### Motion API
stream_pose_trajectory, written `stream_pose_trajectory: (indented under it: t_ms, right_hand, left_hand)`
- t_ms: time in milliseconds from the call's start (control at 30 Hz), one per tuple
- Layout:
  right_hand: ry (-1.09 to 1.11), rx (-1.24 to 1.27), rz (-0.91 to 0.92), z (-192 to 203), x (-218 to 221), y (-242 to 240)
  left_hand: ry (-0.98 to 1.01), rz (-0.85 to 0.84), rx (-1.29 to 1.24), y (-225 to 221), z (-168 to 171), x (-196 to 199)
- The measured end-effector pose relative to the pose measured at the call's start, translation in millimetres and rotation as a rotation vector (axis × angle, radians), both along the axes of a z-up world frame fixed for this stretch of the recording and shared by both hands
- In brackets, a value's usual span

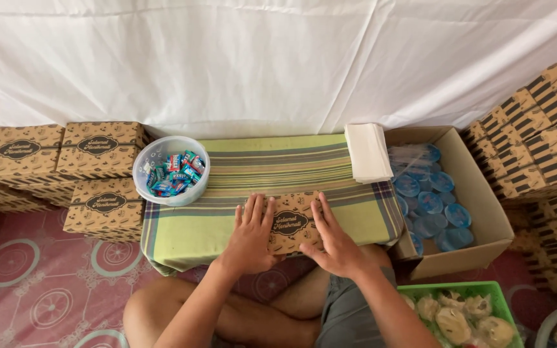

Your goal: Assembling cardboard snack boxes and filling them with food items and drinks

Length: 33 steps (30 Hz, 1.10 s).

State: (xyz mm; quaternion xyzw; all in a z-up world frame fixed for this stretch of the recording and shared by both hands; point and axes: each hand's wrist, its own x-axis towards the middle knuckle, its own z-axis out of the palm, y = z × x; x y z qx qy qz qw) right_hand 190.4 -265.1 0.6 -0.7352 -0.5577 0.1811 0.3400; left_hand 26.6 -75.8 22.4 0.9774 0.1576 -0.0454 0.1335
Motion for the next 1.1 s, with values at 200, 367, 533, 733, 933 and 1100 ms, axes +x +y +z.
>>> stream_pose_trajectory:
  t_ms: [200, 367, 533, 733, 933, 1100]
  right_hand:
    - [-0.669, -0.312, 0.125, 11.4, 14.6, 9.2]
    - [-0.622, -0.545, 0.117, 54.1, -26.9, 41.1]
    - [-0.67, -0.492, 0.172, 28.8, -36.9, 55.1]
    - [-0.678, -0.465, 0.179, 46.5, -46.3, 57.4]
    - [-0.651, -0.478, 0.271, 67.4, -77.5, 82.9]
    - [-0.676, -0.318, 0.283, 56.6, -77.7, 79.9]
  left_hand:
    - [0.01, -0.021, -0.009, 1.0, -4.1, 5.3]
    - [-0.062, -0.069, 0.014, 2.8, -19.8, 2.7]
    - [-0.196, -0.063, -0.148, 15.0, -16.4, -4.5]
    - [-0.742, -0.091, -1.056, 14.7, -34.2, -8.4]
    - [-0.992, 0.058, -1.078, -2.9, -39.4, -4.5]
    - [-1.027, 0.226, -1.325, -2.8, -57.6, -1.1]
